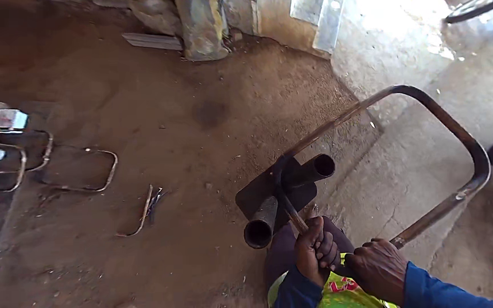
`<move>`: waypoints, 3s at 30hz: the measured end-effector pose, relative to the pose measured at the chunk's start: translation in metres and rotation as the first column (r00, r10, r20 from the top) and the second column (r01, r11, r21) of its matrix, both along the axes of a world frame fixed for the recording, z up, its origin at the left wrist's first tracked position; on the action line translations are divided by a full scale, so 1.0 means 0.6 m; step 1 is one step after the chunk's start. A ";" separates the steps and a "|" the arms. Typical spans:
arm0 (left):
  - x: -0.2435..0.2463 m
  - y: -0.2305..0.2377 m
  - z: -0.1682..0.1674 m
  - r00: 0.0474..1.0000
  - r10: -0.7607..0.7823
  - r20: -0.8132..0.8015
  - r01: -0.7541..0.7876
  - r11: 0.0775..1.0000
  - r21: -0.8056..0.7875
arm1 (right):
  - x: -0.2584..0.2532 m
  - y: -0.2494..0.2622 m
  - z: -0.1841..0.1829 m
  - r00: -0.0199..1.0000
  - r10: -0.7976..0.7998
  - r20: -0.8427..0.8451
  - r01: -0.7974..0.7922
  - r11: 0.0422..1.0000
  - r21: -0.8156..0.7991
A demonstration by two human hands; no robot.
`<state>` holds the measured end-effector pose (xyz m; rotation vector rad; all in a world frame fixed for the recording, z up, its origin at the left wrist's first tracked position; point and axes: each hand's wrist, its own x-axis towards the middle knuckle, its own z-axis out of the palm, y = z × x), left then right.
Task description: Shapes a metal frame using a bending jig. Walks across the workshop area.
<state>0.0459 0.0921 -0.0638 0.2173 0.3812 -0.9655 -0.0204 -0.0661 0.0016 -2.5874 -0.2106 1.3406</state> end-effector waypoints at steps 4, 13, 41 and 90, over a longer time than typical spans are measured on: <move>0.021 0.047 0.024 0.979 -0.193 -0.062 0.201 0.966 0.163 | -0.018 0.069 -0.003 0.982 -0.151 -0.112 0.156 0.987 0.034; 0.055 0.091 0.028 0.897 -0.435 -0.080 0.442 0.874 0.200 | -0.045 0.164 0.004 0.937 -0.348 -0.004 0.348 0.937 -0.016; 0.070 0.090 0.011 0.890 -0.451 -0.064 0.455 0.884 0.101 | -0.032 0.158 -0.008 0.930 -0.366 0.041 0.366 0.930 0.003; -0.031 -0.083 0.136 0.825 0.031 0.564 -0.211 0.943 0.256 | 0.286 -0.470 0.128 0.175 -0.209 0.962 -0.262 0.932 0.250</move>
